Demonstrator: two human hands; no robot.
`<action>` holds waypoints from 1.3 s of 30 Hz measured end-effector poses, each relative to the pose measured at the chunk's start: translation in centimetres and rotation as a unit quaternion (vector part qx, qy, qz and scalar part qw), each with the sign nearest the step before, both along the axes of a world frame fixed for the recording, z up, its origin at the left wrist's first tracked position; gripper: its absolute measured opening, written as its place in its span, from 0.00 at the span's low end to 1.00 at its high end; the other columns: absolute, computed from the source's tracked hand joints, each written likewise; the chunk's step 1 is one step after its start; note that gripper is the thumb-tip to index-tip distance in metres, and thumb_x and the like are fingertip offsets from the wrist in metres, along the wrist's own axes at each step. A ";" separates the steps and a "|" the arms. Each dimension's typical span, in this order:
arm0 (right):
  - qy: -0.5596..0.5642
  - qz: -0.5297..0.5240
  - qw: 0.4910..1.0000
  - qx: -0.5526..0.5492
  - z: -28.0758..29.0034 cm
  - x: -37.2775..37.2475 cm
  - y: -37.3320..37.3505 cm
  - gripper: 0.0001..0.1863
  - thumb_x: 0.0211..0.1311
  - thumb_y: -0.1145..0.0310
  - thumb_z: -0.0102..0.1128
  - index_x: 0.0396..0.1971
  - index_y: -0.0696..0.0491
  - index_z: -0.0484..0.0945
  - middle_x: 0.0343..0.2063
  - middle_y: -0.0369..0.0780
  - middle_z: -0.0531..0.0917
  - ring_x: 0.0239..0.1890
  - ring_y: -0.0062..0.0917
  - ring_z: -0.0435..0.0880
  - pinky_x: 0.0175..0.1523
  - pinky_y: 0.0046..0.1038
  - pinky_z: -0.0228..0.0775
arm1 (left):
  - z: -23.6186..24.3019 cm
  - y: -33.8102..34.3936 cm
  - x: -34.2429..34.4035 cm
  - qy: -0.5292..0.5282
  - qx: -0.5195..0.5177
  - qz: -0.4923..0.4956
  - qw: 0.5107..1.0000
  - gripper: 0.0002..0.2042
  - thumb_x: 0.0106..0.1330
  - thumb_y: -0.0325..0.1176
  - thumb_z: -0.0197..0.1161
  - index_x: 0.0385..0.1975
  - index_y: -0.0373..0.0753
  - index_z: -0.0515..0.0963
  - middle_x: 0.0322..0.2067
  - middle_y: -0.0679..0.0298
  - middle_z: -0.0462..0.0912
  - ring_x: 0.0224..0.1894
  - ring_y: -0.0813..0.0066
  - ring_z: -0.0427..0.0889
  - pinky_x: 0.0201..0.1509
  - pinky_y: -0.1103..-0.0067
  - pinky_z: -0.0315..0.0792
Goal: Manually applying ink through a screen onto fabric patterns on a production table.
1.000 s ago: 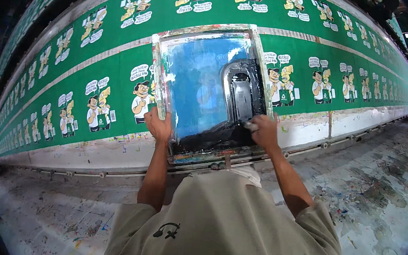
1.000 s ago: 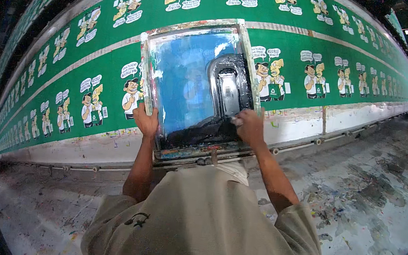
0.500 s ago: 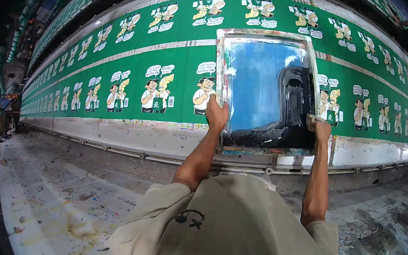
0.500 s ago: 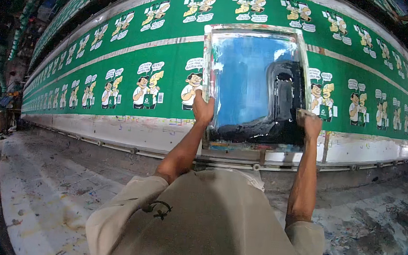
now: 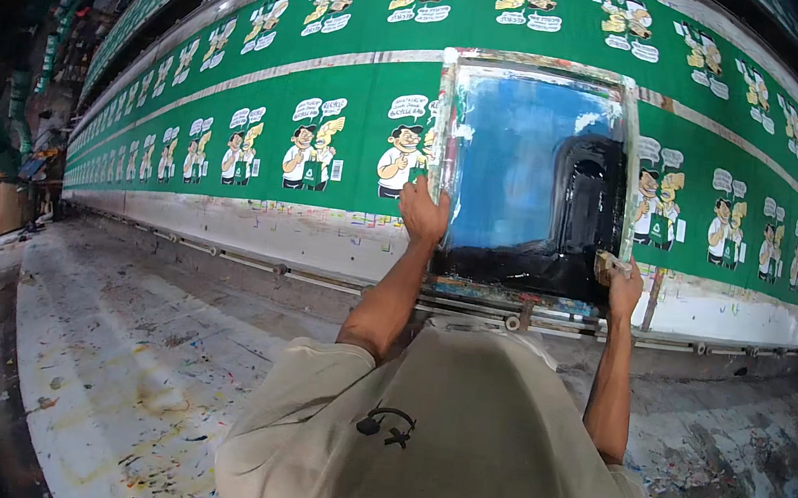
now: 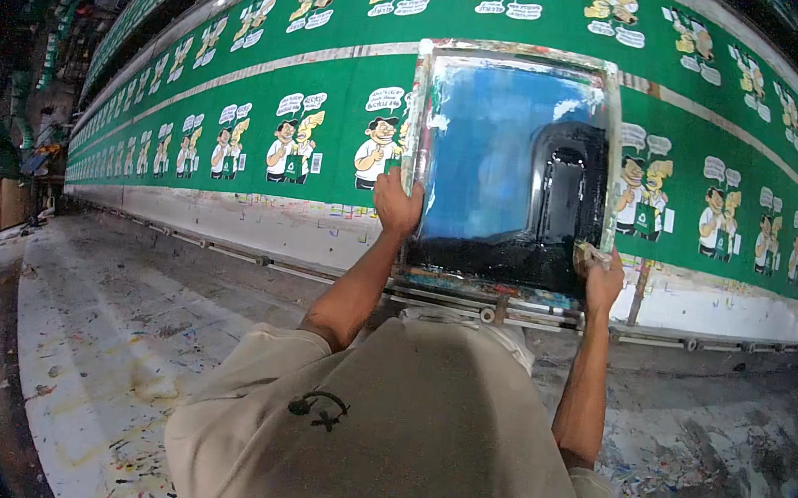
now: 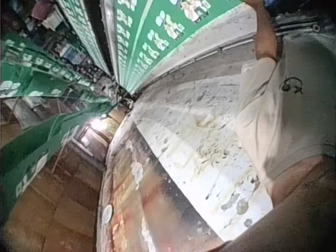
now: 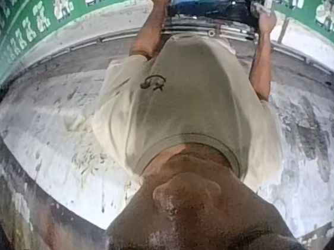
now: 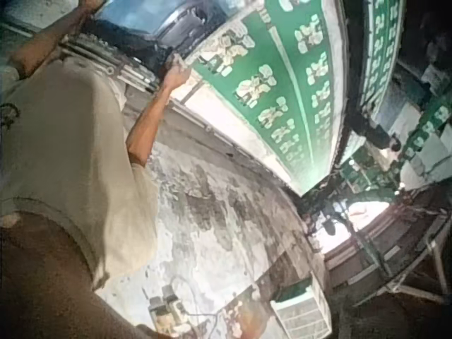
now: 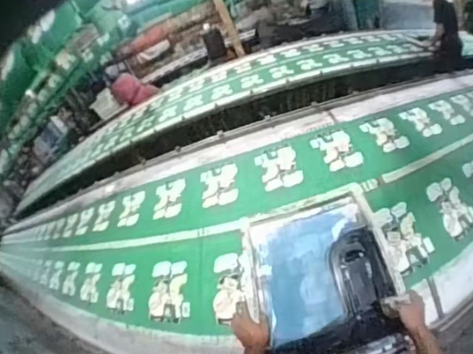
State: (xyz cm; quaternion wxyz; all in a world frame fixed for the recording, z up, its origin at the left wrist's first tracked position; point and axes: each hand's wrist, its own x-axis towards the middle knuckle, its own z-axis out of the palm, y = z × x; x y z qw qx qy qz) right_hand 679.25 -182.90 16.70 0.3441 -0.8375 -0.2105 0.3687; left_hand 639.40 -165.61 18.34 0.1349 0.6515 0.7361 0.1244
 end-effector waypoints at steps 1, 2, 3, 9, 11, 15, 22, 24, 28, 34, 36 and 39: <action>-0.004 0.003 1.000 -0.003 0.2 0.1 -0.5 0.31 0.52 0.72 0.64 0.59 0.62 0.78 0.57 0.55 0.81 0.61 0.42 0.78 0.68 0.33 0.65 | -0.1 0.0 0.4 -0.014 -0.005 -0.001 1.000 0.22 0.59 0.39 0.66 0.48 0.32 0.73 0.41 0.44 0.74 0.49 0.44 0.73 0.54 0.55 0.67; -0.062 0.083 0.994 -0.030 1.7 -0.6 -0.4 0.27 0.51 0.71 0.65 0.55 0.59 0.81 0.56 0.55 0.80 0.63 0.45 0.76 0.70 0.36 0.62 | -0.5 -0.2 0.1 -0.025 0.018 -0.004 1.000 0.23 0.60 0.40 0.66 0.49 0.30 0.72 0.41 0.44 0.74 0.48 0.43 0.73 0.54 0.54 0.67; -0.125 0.157 0.978 -0.061 3.0 -1.0 -0.5 0.23 0.50 0.71 0.65 0.50 0.57 0.84 0.56 0.56 0.80 0.64 0.48 0.74 0.72 0.39 0.60 | -0.7 -0.3 0.3 -0.031 0.011 -0.004 0.999 0.23 0.60 0.40 0.66 0.49 0.30 0.72 0.41 0.44 0.74 0.48 0.43 0.73 0.54 0.54 0.67; -0.276 0.439 0.852 0.074 4.9 -3.8 13.2 0.14 0.48 0.74 0.64 0.39 0.51 0.84 0.38 0.46 0.83 0.51 0.45 0.79 0.53 0.46 0.73 | -3.2 -1.0 -1.9 -0.031 0.123 0.006 0.992 0.19 0.59 0.39 0.66 0.42 0.32 0.74 0.39 0.44 0.76 0.46 0.41 0.74 0.52 0.53 0.67; -0.276 0.468 0.831 0.114 4.4 -1.9 18.7 0.09 0.53 0.72 0.62 0.36 0.54 0.84 0.33 0.47 0.82 0.40 0.48 0.80 0.46 0.45 0.72 | -2.3 -0.6 -1.4 -0.046 0.037 0.007 0.998 0.18 0.59 0.37 0.66 0.44 0.32 0.74 0.39 0.46 0.76 0.45 0.42 0.74 0.51 0.54 0.67; -0.338 0.385 0.850 0.121 2.9 -4.6 16.5 0.13 0.50 0.73 0.63 0.38 0.53 0.85 0.33 0.44 0.82 0.42 0.42 0.80 0.54 0.42 0.69 | -1.3 -0.3 -1.4 -0.063 0.042 0.000 0.997 0.20 0.59 0.37 0.66 0.45 0.31 0.73 0.39 0.44 0.74 0.46 0.42 0.73 0.51 0.54 0.67; -0.299 0.427 0.853 0.041 8.0 -4.8 3.2 0.21 0.42 0.74 0.66 0.42 0.49 0.84 0.39 0.39 0.79 0.46 0.37 0.77 0.66 0.49 0.60 | -2.4 0.2 0.5 -0.041 0.050 -0.001 0.998 0.25 0.55 0.37 0.72 0.49 0.29 0.74 0.42 0.43 0.74 0.50 0.41 0.72 0.55 0.54 0.66; -0.282 0.410 0.868 0.001 6.9 -3.3 4.6 0.11 0.52 0.70 0.63 0.36 0.47 0.87 0.42 0.41 0.81 0.52 0.38 0.78 0.68 0.56 0.55 | -6.2 0.6 -1.8 -0.033 0.189 -0.047 0.980 0.32 0.51 0.39 0.75 0.55 0.28 0.76 0.48 0.41 0.77 0.53 0.42 0.73 0.61 0.54 0.66; -0.008 0.060 0.994 -0.096 3.5 0.8 3.9 0.21 0.52 0.50 0.72 0.38 0.51 0.89 0.48 0.53 0.84 0.52 0.51 0.82 0.55 0.41 0.75 | -6.5 0.0 -0.8 -0.487 0.013 0.089 0.869 0.33 0.58 0.24 0.67 0.66 0.23 0.66 0.52 0.45 0.79 0.52 0.53 0.79 0.64 0.64 0.70; -0.189 0.015 0.982 -0.010 7.7 10.3 2.6 0.18 0.46 0.53 0.74 0.30 0.53 0.88 0.31 0.53 0.86 0.39 0.51 0.85 0.46 0.44 0.78 | -4.7 -0.5 11.6 -0.300 0.039 -0.010 0.953 0.24 0.60 0.23 0.63 0.57 0.25 0.67 0.49 0.46 0.78 0.52 0.49 0.77 0.66 0.65 0.65; -0.225 0.011 0.974 -0.022 8.9 15.3 2.8 0.18 0.46 0.55 0.72 0.28 0.57 0.87 0.30 0.53 0.86 0.37 0.50 0.86 0.43 0.44 0.78 | -4.1 -1.8 17.5 -0.291 0.056 -0.012 0.955 0.24 0.61 0.23 0.63 0.57 0.24 0.67 0.51 0.45 0.77 0.53 0.47 0.76 0.67 0.65 0.64; -0.206 0.018 0.977 -0.060 9.0 23.0 -0.4 0.17 0.47 0.56 0.71 0.27 0.57 0.87 0.30 0.53 0.86 0.36 0.49 0.87 0.42 0.44 0.79 | -3.5 -4.2 25.1 -0.313 0.015 -0.028 0.949 0.32 0.61 0.26 0.62 0.66 0.22 0.61 0.62 0.38 0.71 0.65 0.43 0.70 0.72 0.65 0.59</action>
